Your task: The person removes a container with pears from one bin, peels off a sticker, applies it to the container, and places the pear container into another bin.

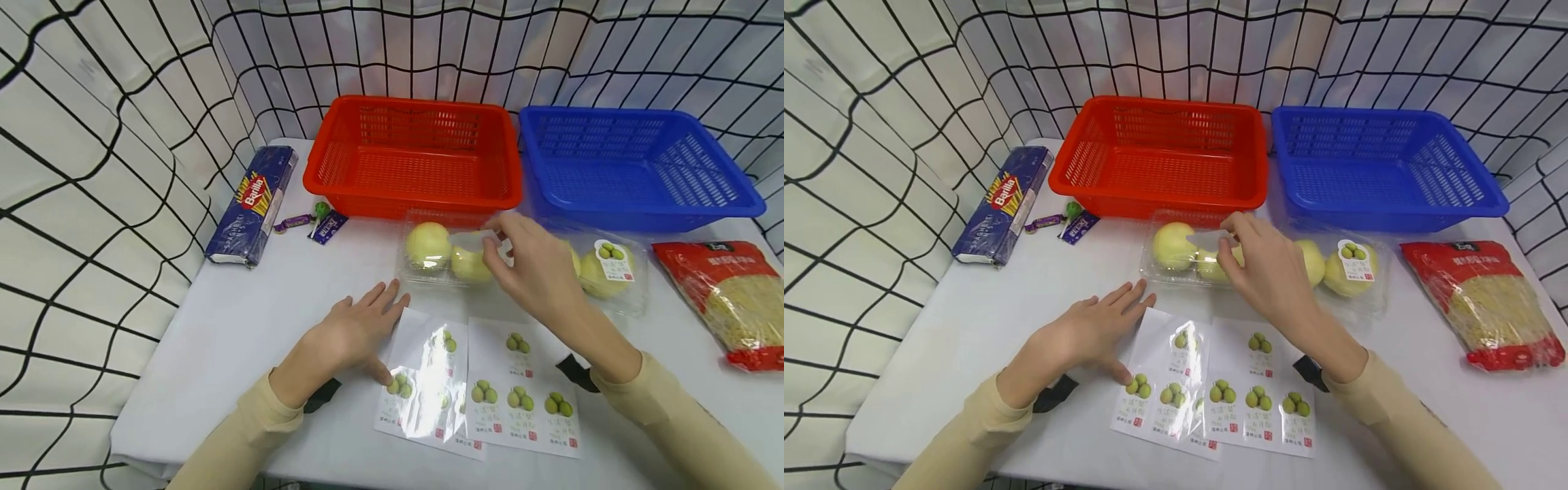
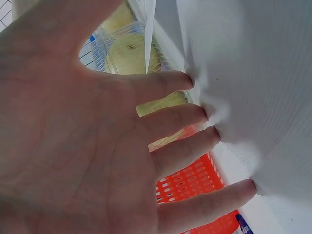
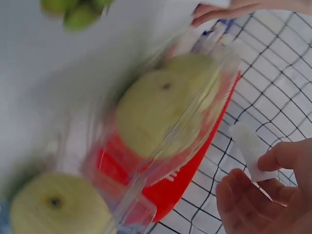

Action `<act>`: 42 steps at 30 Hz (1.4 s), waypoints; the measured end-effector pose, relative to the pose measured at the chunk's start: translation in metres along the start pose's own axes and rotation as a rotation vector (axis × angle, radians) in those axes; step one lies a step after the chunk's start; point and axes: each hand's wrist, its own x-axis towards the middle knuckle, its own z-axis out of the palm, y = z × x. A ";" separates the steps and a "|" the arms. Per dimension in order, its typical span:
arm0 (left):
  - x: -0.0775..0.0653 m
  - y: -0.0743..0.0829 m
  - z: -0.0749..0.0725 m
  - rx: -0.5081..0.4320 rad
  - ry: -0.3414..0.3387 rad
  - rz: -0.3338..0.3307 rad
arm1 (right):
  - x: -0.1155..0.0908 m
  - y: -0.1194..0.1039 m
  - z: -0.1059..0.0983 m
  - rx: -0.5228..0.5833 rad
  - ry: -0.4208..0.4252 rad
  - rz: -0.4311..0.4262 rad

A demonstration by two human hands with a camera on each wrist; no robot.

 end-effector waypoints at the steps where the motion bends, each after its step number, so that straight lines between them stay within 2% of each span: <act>1: 0.000 -0.001 0.000 -0.006 0.002 -0.001 | 0.005 0.000 0.002 -0.044 0.027 -0.028; 4: -0.001 -0.001 0.001 -0.023 0.005 -0.001 | 0.016 0.002 0.010 -0.199 0.082 -0.123; 8: -0.002 -0.001 0.002 -0.036 0.006 -0.001 | 0.025 0.004 0.022 -0.392 0.109 -0.242; 12: -0.002 0.000 0.000 -0.022 0.012 0.004 | 0.022 0.005 0.028 -0.466 0.087 -0.303; 16: -0.002 0.001 -0.001 -0.008 0.012 0.010 | 0.015 0.005 0.027 -0.388 0.008 -0.291; 21: -0.001 0.001 -0.002 -0.001 0.011 0.008 | 0.011 0.006 0.021 -0.254 -0.107 -0.231; 27: -0.002 -0.001 0.000 -0.021 0.004 -0.005 | 0.010 0.007 0.020 -0.214 -0.188 -0.206; 35: 0.003 -0.002 -0.003 -0.049 0.026 0.036 | 0.002 0.020 0.009 -0.166 -0.216 -0.191; 40: 0.002 -0.015 -0.005 -0.140 0.037 0.075 | -0.013 0.033 -0.003 -0.110 -0.164 -0.156; 42: -0.001 -0.023 -0.006 -0.182 0.051 0.072 | -0.021 0.041 -0.010 -0.088 -0.147 -0.136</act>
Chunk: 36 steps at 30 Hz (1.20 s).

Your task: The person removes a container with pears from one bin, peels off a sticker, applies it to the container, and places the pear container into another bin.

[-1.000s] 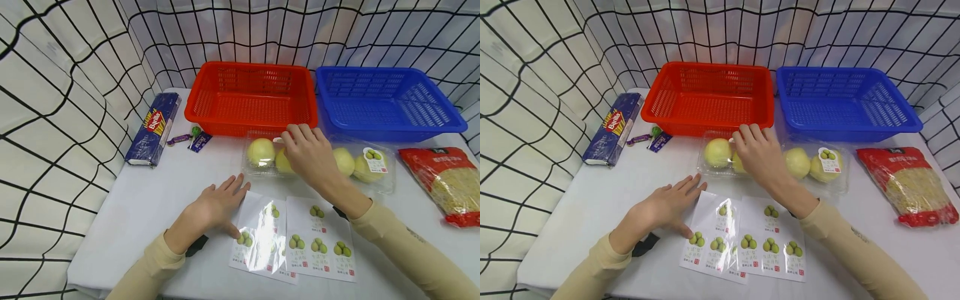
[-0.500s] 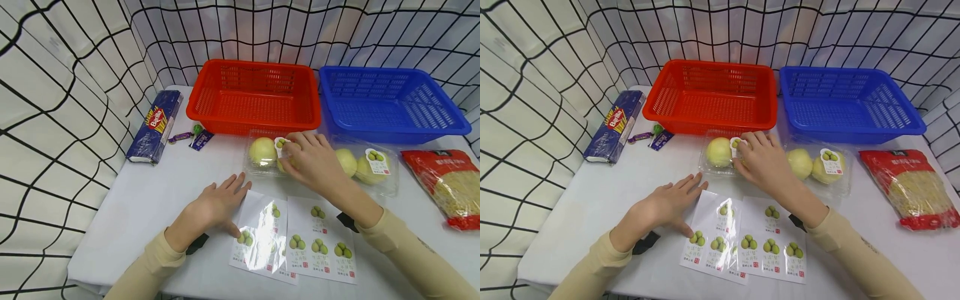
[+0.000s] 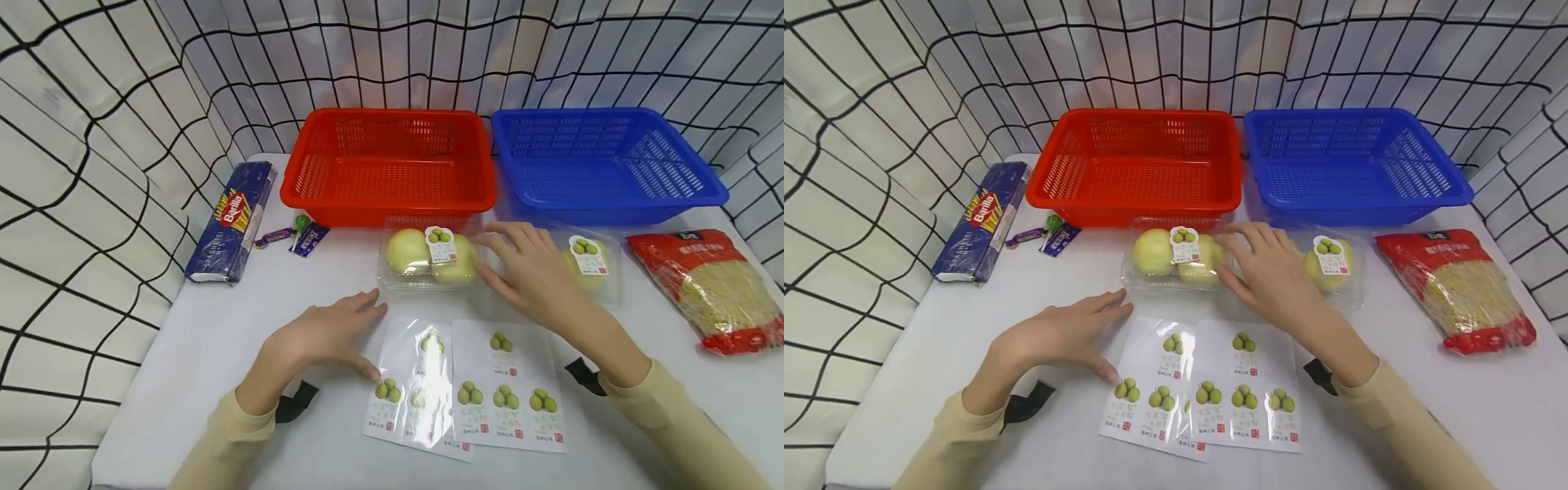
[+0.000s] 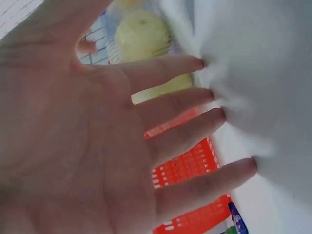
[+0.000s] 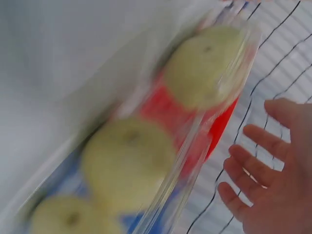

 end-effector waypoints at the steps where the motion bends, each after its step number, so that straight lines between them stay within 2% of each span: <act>1: 0.001 0.000 -0.002 -0.017 0.011 0.001 | -0.008 0.007 -0.005 0.003 0.005 0.017; 6: 0.002 -0.001 -0.010 -0.075 0.148 0.010 | -0.052 0.046 -0.032 0.039 -0.004 0.130; 10: -0.006 0.002 -0.012 -0.082 0.295 0.000 | -0.077 0.074 -0.048 0.117 -0.026 0.242; 13: -0.005 0.017 -0.013 -0.061 0.426 0.017 | -0.089 0.093 -0.051 0.160 -0.050 0.300; 16: 0.005 0.042 -0.014 -0.030 0.538 0.074 | -0.096 0.108 -0.049 0.171 -0.096 0.330; 19: 0.017 0.061 -0.014 0.018 0.565 0.080 | -0.099 0.117 -0.047 0.196 -0.169 0.363; 21: 0.024 0.064 -0.012 0.029 0.565 0.040 | -0.100 0.121 -0.048 0.206 -0.220 0.375; 24: 0.028 0.053 -0.004 -0.016 0.586 -0.055 | -0.098 0.123 -0.044 0.211 -0.299 0.354; 27: 0.031 0.040 0.001 -0.076 0.661 -0.079 | -0.096 0.124 -0.043 0.195 -0.338 0.317; 29: 0.031 0.032 0.001 -0.081 0.699 -0.059 | -0.096 0.124 -0.044 0.196 -0.349 0.307; 32: 0.035 0.028 -0.001 -0.042 0.733 0.020 | -0.095 0.126 -0.044 0.210 -0.362 0.299; 36: 0.050 0.046 -0.015 0.034 0.688 0.150 | -0.096 0.129 -0.045 0.224 -0.375 0.307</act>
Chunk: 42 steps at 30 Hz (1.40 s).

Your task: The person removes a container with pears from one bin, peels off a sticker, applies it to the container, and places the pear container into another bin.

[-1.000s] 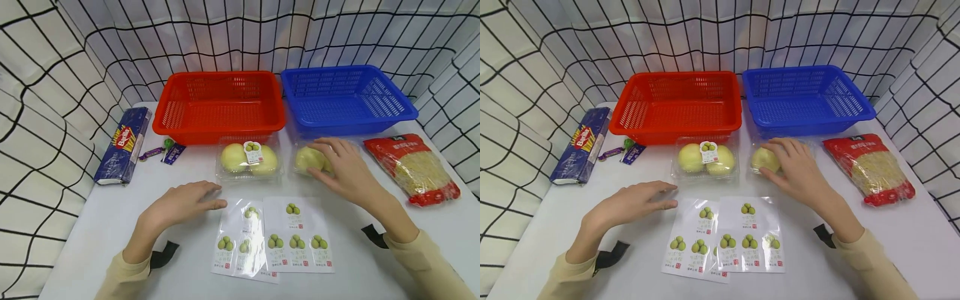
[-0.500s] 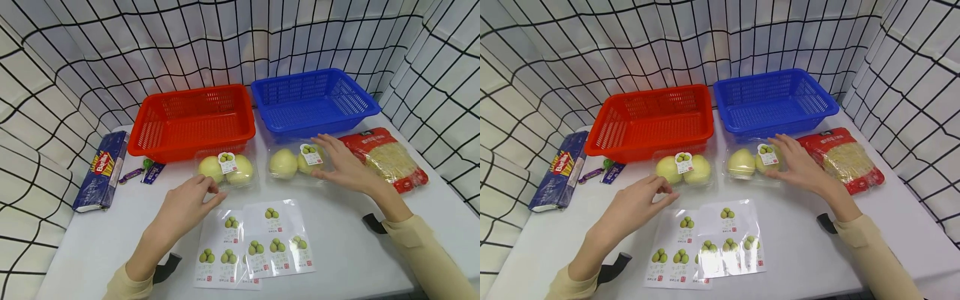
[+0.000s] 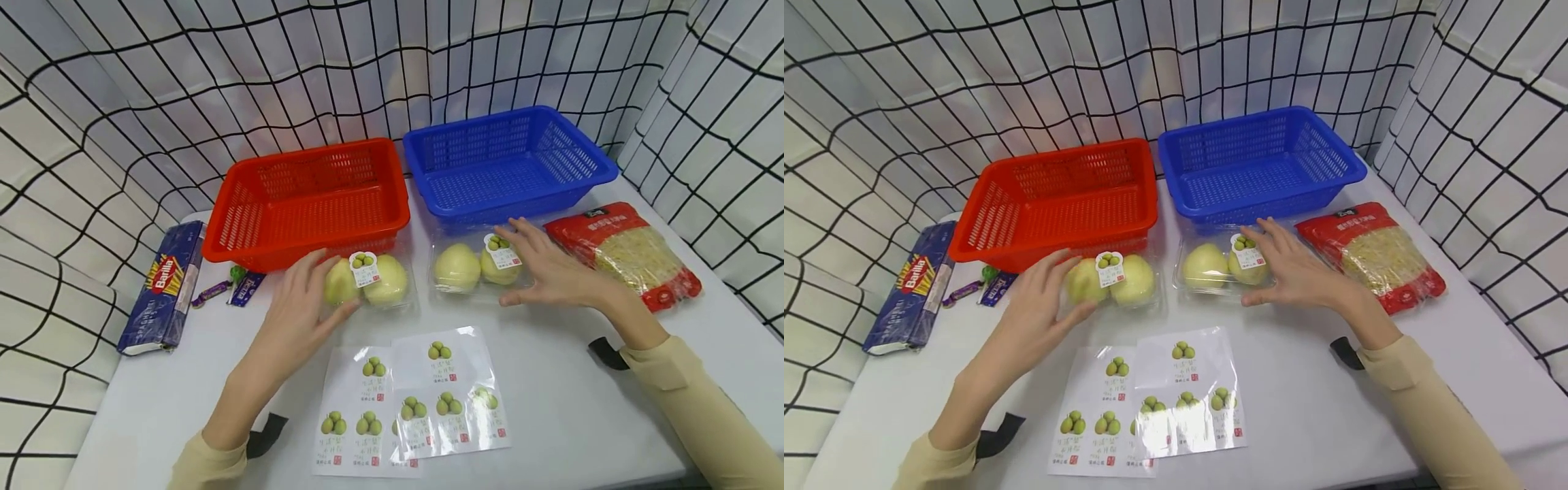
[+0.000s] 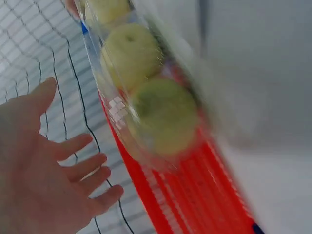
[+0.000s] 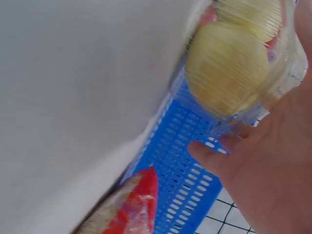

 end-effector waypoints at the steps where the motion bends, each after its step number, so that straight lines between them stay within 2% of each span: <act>1: 0.010 0.006 0.000 0.016 -0.021 0.034 | 0.000 0.001 -0.001 0.001 -0.003 0.004; 4: 0.043 0.023 -0.001 0.067 -0.100 0.092 | 0.001 0.002 -0.003 0.004 -0.019 0.030; 7: 0.075 0.033 0.003 0.120 -0.192 0.121 | 0.003 0.003 -0.002 0.015 -0.039 0.040; 12: 0.119 0.048 0.014 0.129 -0.307 0.191 | 0.005 0.000 -0.004 0.035 -0.036 0.037; 14: 0.133 0.054 0.020 0.132 -0.336 0.201 | 0.004 -0.001 -0.005 0.044 -0.044 0.049; 16: 0.144 0.059 0.024 0.138 -0.366 0.173 | 0.003 -0.001 -0.006 0.050 -0.062 0.069; 21: 0.158 0.066 0.036 0.104 -0.392 0.068 | -0.002 0.005 -0.007 0.084 -0.092 0.100; 29: 0.174 0.080 0.054 0.010 -0.278 -0.014 | -0.014 0.011 -0.002 0.110 -0.008 0.104; 35: 0.175 0.078 0.057 -0.003 -0.226 -0.059 | -0.029 0.012 0.002 0.104 0.053 0.113; 39: 0.177 0.075 0.054 -0.028 -0.242 -0.056 | -0.038 0.013 0.002 0.117 0.096 0.126; 42: 0.181 0.077 0.048 -0.077 -0.295 -0.046 | -0.046 0.014 0.001 0.126 0.109 0.134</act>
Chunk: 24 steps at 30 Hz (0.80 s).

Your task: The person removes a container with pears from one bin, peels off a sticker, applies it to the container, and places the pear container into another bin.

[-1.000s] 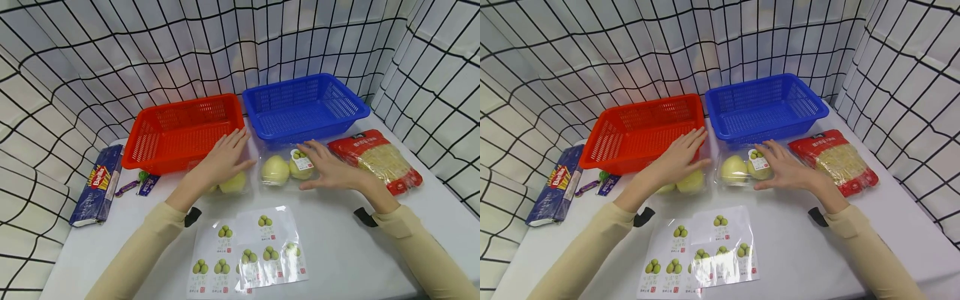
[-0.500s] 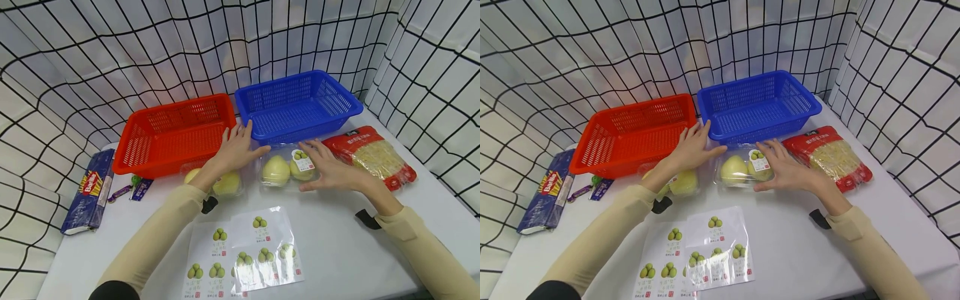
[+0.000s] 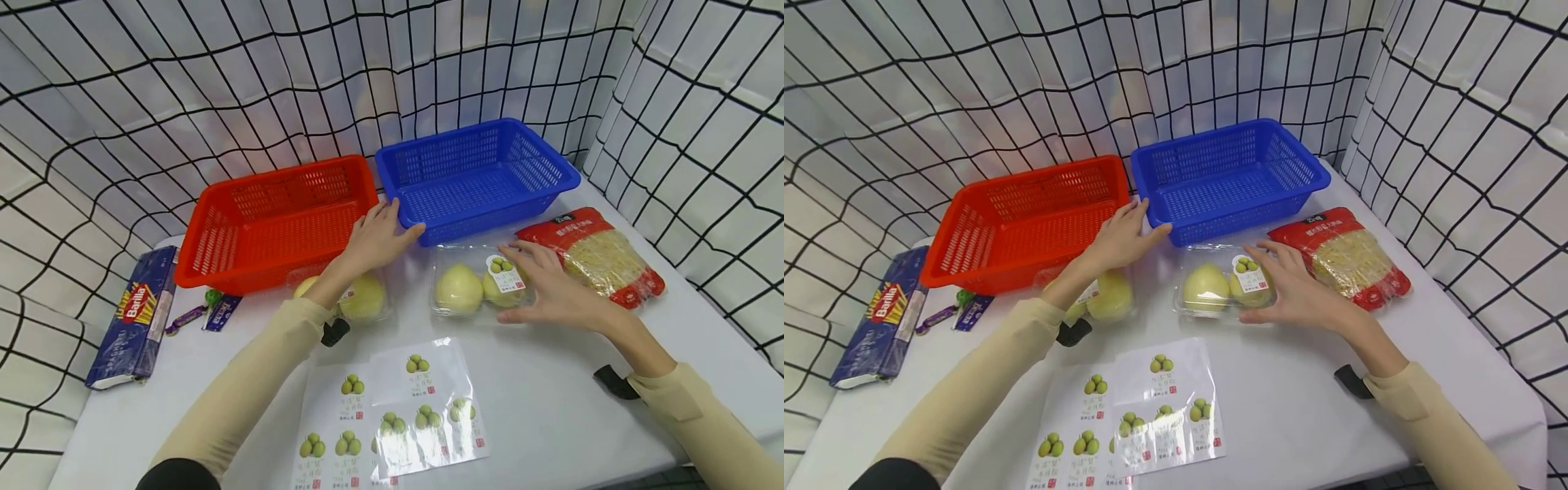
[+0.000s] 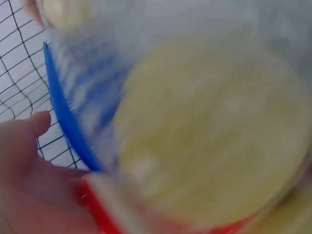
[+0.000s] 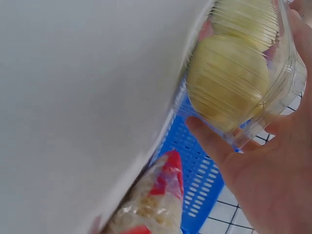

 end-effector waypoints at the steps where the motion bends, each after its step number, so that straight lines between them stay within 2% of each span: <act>1: 0.000 0.001 -0.004 -0.014 -0.025 0.003 | -0.002 0.000 -0.001 0.002 -0.005 -0.002; 5: 0.004 0.009 -0.015 -0.040 -0.094 -0.016 | -0.007 -0.002 -0.008 -0.007 -0.064 -0.014; 9: 0.009 0.016 -0.021 0.013 -0.079 -0.056 | -0.005 -0.004 -0.013 -0.015 -0.122 -0.006; 12: 0.011 0.017 -0.022 0.090 -0.055 -0.070 | -0.003 -0.003 -0.012 0.014 -0.138 0.009; 17: 0.010 0.012 -0.018 0.120 -0.023 -0.080 | -0.003 0.000 -0.006 0.058 -0.130 0.002; 24: 0.008 0.006 -0.020 0.111 0.009 -0.031 | -0.006 -0.003 -0.007 0.010 -0.069 -0.035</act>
